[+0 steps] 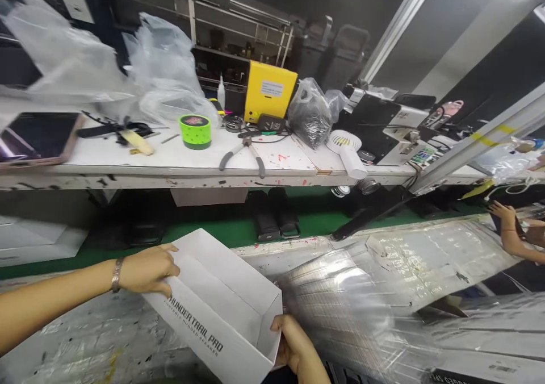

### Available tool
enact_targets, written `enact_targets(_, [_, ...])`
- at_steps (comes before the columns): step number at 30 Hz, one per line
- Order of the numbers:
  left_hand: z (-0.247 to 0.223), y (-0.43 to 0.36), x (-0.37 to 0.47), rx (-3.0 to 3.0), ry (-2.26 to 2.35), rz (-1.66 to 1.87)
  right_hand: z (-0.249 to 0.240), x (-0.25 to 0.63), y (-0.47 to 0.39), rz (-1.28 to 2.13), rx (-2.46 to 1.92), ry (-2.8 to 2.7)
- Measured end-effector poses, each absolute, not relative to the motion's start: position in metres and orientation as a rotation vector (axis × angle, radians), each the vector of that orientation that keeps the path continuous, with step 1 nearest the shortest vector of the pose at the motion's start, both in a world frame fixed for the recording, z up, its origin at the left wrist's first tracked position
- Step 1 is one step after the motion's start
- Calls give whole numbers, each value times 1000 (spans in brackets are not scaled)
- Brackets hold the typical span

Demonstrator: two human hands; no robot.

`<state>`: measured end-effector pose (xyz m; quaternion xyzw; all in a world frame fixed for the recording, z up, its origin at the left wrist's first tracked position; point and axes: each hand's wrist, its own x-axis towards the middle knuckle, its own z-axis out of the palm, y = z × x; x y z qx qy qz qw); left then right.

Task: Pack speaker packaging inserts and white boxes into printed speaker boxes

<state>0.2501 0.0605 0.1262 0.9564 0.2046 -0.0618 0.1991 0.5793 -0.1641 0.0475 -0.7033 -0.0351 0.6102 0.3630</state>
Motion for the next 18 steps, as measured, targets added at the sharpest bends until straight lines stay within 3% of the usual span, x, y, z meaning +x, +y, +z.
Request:
enact_targets(3, [147,79,240,2475,751,-48,67,580,-142,1582,-1641,-115])
enact_targets(8, [173,130,211,2087,924,-25,75,572,-126,1274,-1481,-221])
enact_targets(13, [168,150,183,1935,975,-3,39,547,-151,1283,-1525,-404])
enact_targets(18, [170,125,194,2162,1100,137,-4,542,-190,1337,-1553,-402])
